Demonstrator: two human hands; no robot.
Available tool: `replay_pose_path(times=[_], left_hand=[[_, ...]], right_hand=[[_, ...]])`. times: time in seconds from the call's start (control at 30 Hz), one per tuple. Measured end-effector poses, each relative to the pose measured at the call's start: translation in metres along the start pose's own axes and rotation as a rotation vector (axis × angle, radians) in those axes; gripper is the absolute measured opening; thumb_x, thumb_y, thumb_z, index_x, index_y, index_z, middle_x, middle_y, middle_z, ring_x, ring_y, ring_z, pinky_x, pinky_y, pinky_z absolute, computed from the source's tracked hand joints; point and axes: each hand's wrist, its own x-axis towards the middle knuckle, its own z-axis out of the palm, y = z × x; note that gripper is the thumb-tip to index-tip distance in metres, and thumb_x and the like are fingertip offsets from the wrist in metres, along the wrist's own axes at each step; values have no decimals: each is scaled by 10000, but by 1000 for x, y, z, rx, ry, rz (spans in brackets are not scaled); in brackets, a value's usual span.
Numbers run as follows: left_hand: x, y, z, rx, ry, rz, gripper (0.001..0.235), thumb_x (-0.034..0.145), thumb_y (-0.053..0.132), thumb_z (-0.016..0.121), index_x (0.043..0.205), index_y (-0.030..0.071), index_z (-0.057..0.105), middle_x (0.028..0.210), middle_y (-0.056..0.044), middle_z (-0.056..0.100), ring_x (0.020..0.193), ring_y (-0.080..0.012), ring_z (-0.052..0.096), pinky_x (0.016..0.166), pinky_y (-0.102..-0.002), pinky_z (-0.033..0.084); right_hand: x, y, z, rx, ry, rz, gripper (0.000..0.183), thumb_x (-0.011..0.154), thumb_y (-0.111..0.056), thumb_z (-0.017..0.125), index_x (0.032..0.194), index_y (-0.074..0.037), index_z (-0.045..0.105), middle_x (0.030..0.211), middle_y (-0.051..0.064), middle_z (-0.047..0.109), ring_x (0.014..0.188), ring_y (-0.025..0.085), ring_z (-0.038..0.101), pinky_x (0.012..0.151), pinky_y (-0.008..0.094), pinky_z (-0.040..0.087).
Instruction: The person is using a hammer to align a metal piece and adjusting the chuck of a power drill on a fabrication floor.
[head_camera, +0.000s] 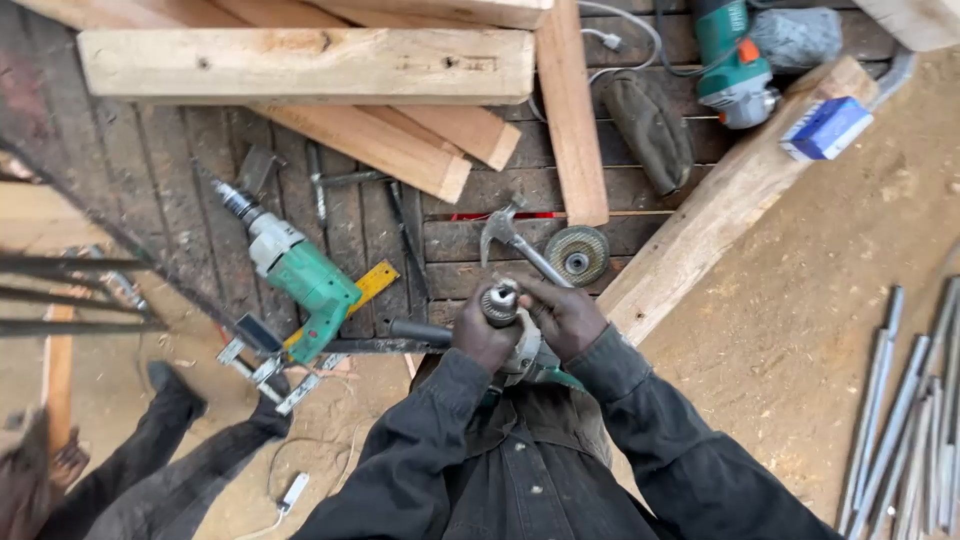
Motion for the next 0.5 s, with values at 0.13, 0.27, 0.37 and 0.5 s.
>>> replay_pose_path(times=[0.13,0.27,0.37,0.5], left_hand=[[2,-9,2,-59,9,-75,493,685,244,800,1154,253,649,1073,-120,761,1114,-391,701,988,-518,561],[7,-4,0,-46,-10,-42,519,665,259,819,1155,296,653,1069,-115,769,1111,-379,706,961,-524,566],[10,4,0,-30,-8,-6,542,631,332,844,1139,321,655,1045,-78,772,1081,-354,724,963,-493,574],[55,-12,7,-131,-31,16,516,618,270,839,1110,278,683,1017,-91,784,1078,-344,728,947,-477,572]], right_hand=[[3,105,12,869,87,427,389,1071,-310,477,1078,-57,772,830,78,711,749,172,654,836,256,511],[19,114,-3,859,203,377,393,1110,-275,401,1201,-13,680,759,87,601,652,162,548,717,241,425],[28,80,-6,561,234,101,303,1120,-191,429,1322,-38,595,526,33,470,439,81,426,426,174,323],[-4,125,30,-330,-207,143,323,1044,-461,532,1229,-228,659,911,185,765,918,424,740,747,574,567]])
